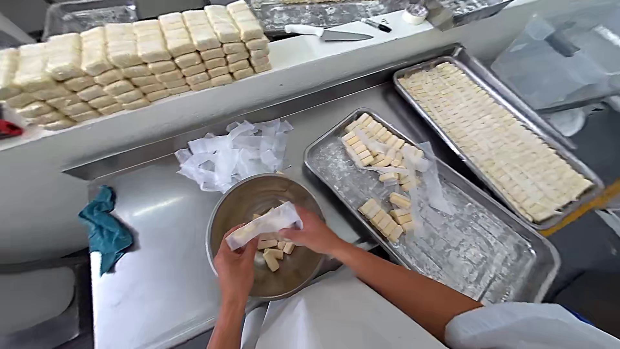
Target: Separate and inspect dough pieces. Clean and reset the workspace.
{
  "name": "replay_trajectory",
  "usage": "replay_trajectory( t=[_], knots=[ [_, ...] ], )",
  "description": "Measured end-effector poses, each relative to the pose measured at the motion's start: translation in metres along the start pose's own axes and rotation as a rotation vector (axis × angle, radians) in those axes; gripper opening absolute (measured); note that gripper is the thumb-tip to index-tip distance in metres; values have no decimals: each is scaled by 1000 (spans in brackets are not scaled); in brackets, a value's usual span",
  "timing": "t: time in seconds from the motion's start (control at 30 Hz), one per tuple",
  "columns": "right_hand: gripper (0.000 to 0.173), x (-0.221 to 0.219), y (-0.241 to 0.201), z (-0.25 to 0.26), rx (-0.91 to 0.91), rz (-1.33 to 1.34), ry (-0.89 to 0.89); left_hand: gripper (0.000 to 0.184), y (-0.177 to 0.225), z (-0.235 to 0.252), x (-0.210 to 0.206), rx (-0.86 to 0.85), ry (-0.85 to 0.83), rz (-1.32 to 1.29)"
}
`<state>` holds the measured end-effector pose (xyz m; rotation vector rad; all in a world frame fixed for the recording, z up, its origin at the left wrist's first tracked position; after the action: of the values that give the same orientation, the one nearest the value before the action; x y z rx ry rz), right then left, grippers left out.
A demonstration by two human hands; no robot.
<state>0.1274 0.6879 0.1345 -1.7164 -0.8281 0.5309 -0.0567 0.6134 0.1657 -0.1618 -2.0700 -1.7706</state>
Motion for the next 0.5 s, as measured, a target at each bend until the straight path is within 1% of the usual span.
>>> replay_trajectory(
  t=[0.07, 0.1, 0.17, 0.27, 0.33, 0.37, 0.43, 0.5],
  knots=[
    [36, -3, 6, -2, -10, 232, -93, 51, -17, 5, -1, 113, -74, -57],
    [33, -5, 9, -3, -23, 306, -116, 55, -25, 7, -2, 154, -110, -74],
    [31, -7, 12, -3, -41, 346, -129, 61, -32, 9, -3, 195, -172, -82],
    [34, -9, 9, 1, -34, 277, -162, 57, -26, 8, -16, 182, -306, -90],
    [35, -13, 1, 3, -28, 197, -213, 56, -25, 9, -28, 156, -394, -123],
    [34, -15, -4, 4, -29, 138, -247, 55, -25, 9, -32, 131, -411, -130],
    [28, -14, -10, 8, -30, -2, -272, 47, -20, 9, -35, 39, -394, -94],
    [23, -10, -15, 11, -15, -137, -238, 37, -14, 6, -34, 7, -331, -118]
  ],
)
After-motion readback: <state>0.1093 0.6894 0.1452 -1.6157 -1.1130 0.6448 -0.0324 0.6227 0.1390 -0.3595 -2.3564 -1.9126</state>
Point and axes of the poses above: each hand's wrist, its own z-axis towards the middle knuckle, its own x-axis out of the back of the hand, y = z × x, the point moved 9 cm from there along z, towards the middle knuckle, and after that the axes turned 14 degrees about -y, right-handed, at the moved point
